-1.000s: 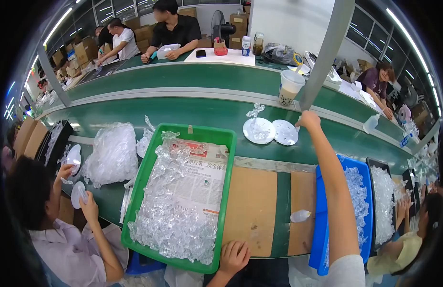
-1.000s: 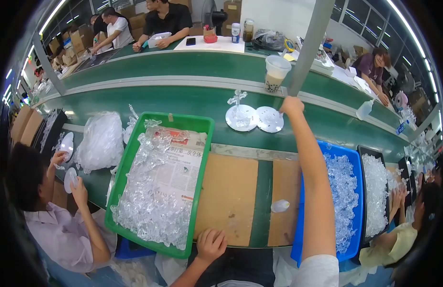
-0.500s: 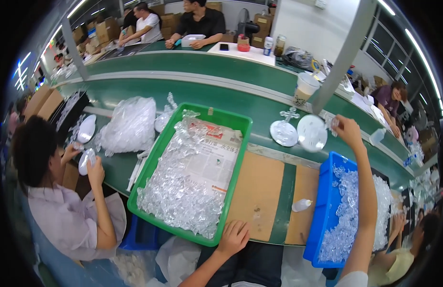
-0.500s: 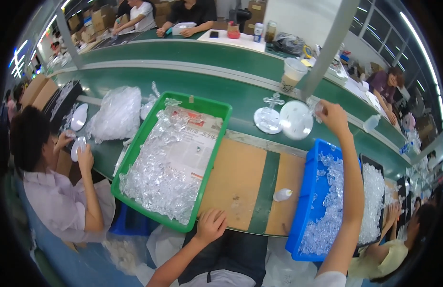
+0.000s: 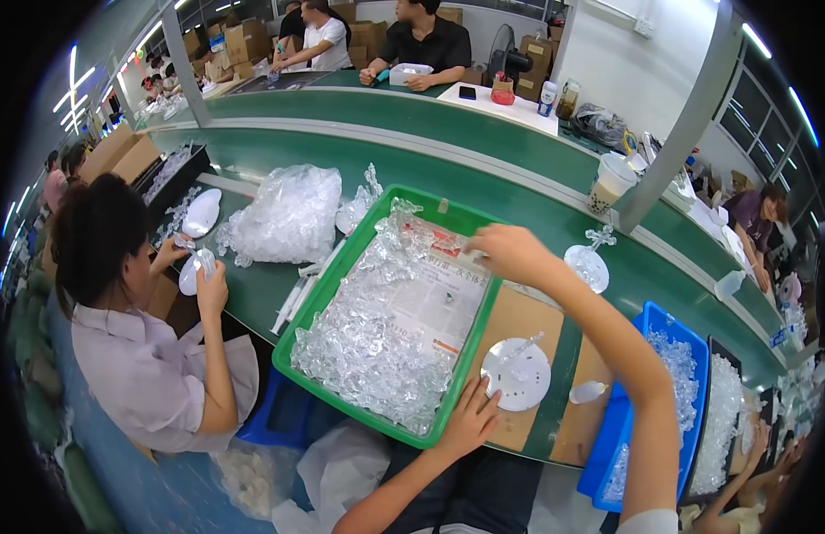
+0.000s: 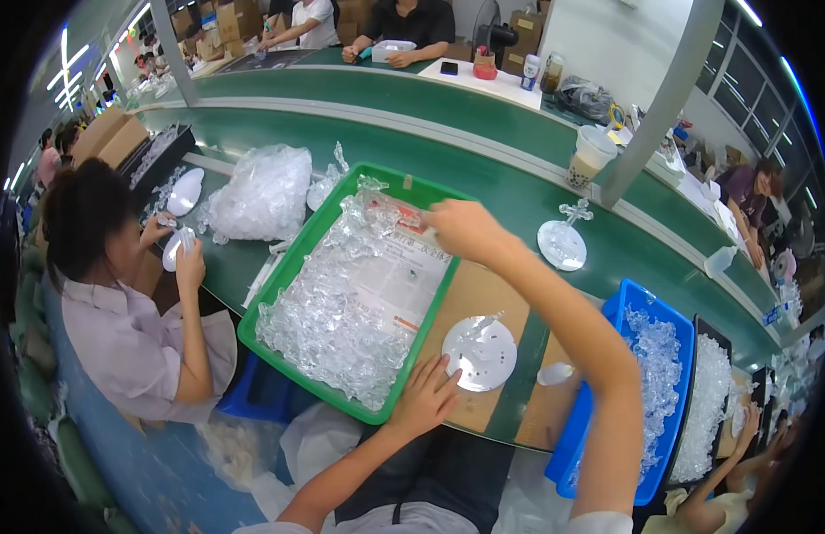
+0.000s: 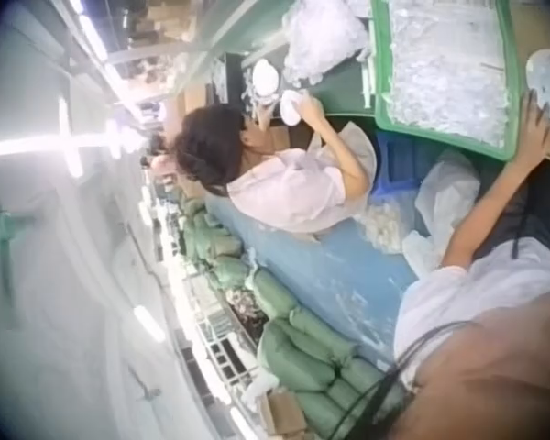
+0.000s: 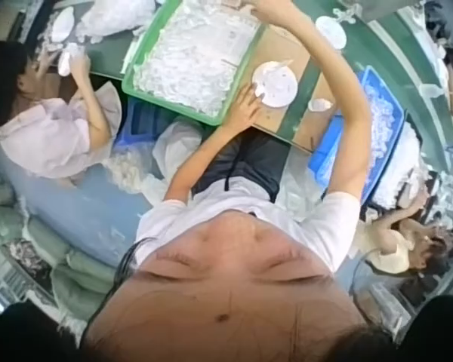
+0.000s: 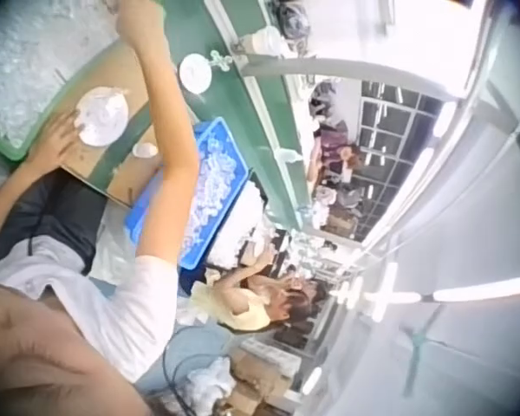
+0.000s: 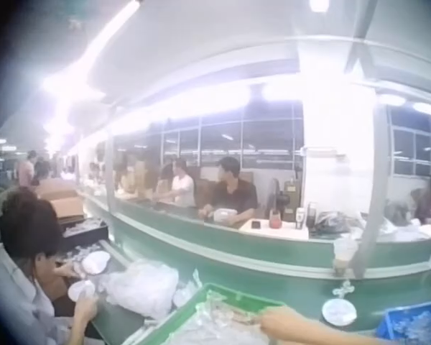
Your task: Assembling decorative crystal crosses onto circular bases using an adhesive bottle.
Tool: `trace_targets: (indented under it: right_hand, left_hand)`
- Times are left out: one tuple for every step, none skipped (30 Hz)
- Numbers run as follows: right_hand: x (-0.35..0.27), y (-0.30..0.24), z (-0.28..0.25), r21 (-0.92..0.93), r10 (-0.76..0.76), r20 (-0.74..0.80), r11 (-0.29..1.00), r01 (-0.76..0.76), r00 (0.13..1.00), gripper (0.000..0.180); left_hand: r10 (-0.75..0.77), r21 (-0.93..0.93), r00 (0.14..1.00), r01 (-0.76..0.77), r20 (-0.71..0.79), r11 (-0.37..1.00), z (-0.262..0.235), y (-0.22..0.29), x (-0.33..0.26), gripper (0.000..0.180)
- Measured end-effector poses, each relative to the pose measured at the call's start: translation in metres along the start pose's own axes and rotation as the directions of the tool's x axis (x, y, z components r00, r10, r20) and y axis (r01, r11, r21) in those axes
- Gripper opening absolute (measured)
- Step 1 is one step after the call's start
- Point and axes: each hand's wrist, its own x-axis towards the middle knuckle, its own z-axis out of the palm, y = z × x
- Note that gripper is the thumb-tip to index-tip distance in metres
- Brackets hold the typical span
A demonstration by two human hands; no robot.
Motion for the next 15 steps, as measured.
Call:
trace_targets:
  right_hand:
    - [0.021,0.008,0.024,-0.066,0.052,0.04,0.997,-0.049,0.998,0.028]
    - [0.041,0.016,0.048,-0.129,0.106,0.075,0.987,-0.096,0.992,0.026]
    - [0.056,0.025,0.072,-0.181,0.139,0.109,0.976,-0.118,0.984,0.018]
    - [0.065,0.034,0.09,-0.233,0.174,0.143,0.963,-0.137,0.974,0.014]
    - [0.069,0.04,0.1,-0.236,0.18,0.135,0.961,-0.145,0.974,0.014]
    - [0.074,0.035,0.102,-0.342,0.173,0.155,0.933,-0.112,0.973,0.013]
    - [0.074,0.034,0.104,-0.446,0.177,0.178,0.891,-0.081,0.968,0.012]
    - [0.069,0.037,0.103,-0.451,0.187,0.181,0.888,-0.088,0.965,0.012]
    - [0.067,0.026,0.091,-0.42,0.169,0.225,0.905,-0.061,0.959,0.012]
    - [0.056,0.021,0.077,-0.397,0.172,0.272,0.916,-0.053,0.947,0.013]
    - [0.039,0.025,0.066,-0.282,0.164,0.087,0.95,-0.134,0.983,0.015]
    - [0.026,0.015,0.052,-0.141,0.164,-0.096,0.974,-0.177,0.982,0.019]
    - [0.007,0.007,0.036,0.116,0.261,-0.182,0.963,-0.243,0.948,0.021]
    - [-0.015,-0.016,0.003,0.366,0.382,-0.237,0.887,-0.282,0.893,0.023]
    - [-0.041,-0.03,-0.012,0.587,0.499,-0.248,0.759,-0.28,0.83,0.024]
  left_hand:
    - [0.001,-0.016,1.0,-0.001,-0.004,1.0,0.002,0.001,0.001,0.043]
    - [0.001,-0.031,1.0,-0.001,-0.006,1.0,0.003,0.001,0.0,0.042]
    - [0.015,-0.026,1.0,-0.015,-0.004,1.0,0.005,0.001,-0.001,0.042]
    - [0.028,-0.045,1.0,-0.028,-0.005,0.999,0.007,0.002,-0.004,0.042]
    - [0.039,-0.064,0.999,-0.04,-0.007,0.997,0.008,0.001,-0.005,0.041]
    - [0.036,-0.084,0.999,-0.039,-0.039,0.996,0.007,0.003,-0.006,0.038]
    - [0.039,-0.086,0.998,-0.042,-0.04,0.995,0.007,0.002,-0.008,0.038]
    - [0.047,-0.112,0.997,-0.053,-0.055,0.992,0.009,0.001,-0.01,0.036]
    - [0.03,-0.129,0.997,-0.04,-0.077,0.991,0.01,-0.002,-0.013,0.034]
    - [0.027,-0.147,0.997,-0.038,-0.076,0.988,0.012,-0.002,-0.014,0.034]
    - [0.057,-0.156,0.994,-0.07,-0.089,0.985,0.013,-0.002,-0.014,0.034]
    - [0.067,-0.161,0.993,-0.083,-0.1,0.984,0.009,-0.002,-0.018,0.034]
    - [0.056,-0.188,0.995,-0.071,-0.086,0.98,0.007,-0.004,-0.019,0.034]
    - [0.077,-0.166,0.994,-0.09,-0.082,0.982,0.001,-0.003,-0.018,0.034]
    - [0.102,-0.148,0.992,-0.112,-0.074,0.983,-0.002,-0.002,-0.016,0.034]
